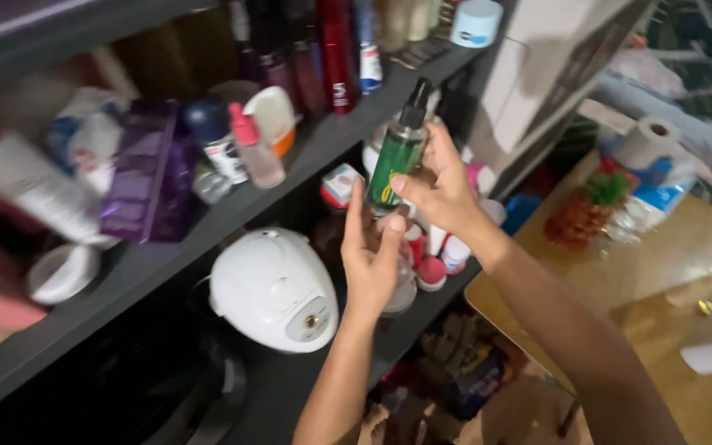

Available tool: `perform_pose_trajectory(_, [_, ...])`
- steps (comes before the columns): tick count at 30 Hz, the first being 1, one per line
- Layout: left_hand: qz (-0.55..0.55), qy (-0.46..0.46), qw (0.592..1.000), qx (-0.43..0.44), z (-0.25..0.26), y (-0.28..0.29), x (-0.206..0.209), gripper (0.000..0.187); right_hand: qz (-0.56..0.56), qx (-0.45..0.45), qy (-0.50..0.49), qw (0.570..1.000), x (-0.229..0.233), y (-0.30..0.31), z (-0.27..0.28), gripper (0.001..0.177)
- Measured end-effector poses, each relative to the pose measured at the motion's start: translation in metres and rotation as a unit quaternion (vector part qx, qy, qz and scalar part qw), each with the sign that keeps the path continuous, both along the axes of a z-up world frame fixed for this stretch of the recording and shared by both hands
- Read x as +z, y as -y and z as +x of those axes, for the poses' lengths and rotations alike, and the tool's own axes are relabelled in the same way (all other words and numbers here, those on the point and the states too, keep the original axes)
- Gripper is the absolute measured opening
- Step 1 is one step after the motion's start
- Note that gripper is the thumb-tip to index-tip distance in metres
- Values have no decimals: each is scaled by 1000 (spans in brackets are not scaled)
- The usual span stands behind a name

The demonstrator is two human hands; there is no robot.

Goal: The person organizes various items on a multi-tiered shelf and a small table. They move boxes, a carousel figurine, a blue plastic bag, and several bottles and containers between the shelf and the table, arranging them in different positions.

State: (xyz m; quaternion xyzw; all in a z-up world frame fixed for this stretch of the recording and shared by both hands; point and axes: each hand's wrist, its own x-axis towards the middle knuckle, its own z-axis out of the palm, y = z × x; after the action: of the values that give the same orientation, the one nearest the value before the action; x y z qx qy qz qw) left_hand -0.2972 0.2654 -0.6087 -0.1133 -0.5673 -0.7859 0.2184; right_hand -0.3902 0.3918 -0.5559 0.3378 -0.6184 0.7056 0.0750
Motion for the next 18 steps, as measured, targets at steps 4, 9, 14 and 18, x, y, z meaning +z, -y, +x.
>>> perform_pose_trajectory(4, [47, 20, 999, -13, -16, -23, -10, 65, -4, 33, 22, 999, -10, -31, -3, 63])
perform_pose_trajectory(9, [94, 20, 995, -36, -36, -60, -29, 57, 10, 10, 47, 999, -21, -67, -12, 53])
perform_pose_trajectory(14, [-2, 78, 995, -63, -61, -102, -72, 60, 163, -149, 43, 974, -49, -120, -25, 42])
perform_pose_trajectory(18, [-26, 181, 973, -139, -68, -142, -106, 62, 226, -224, 35, 947, -88, -189, -32, 42])
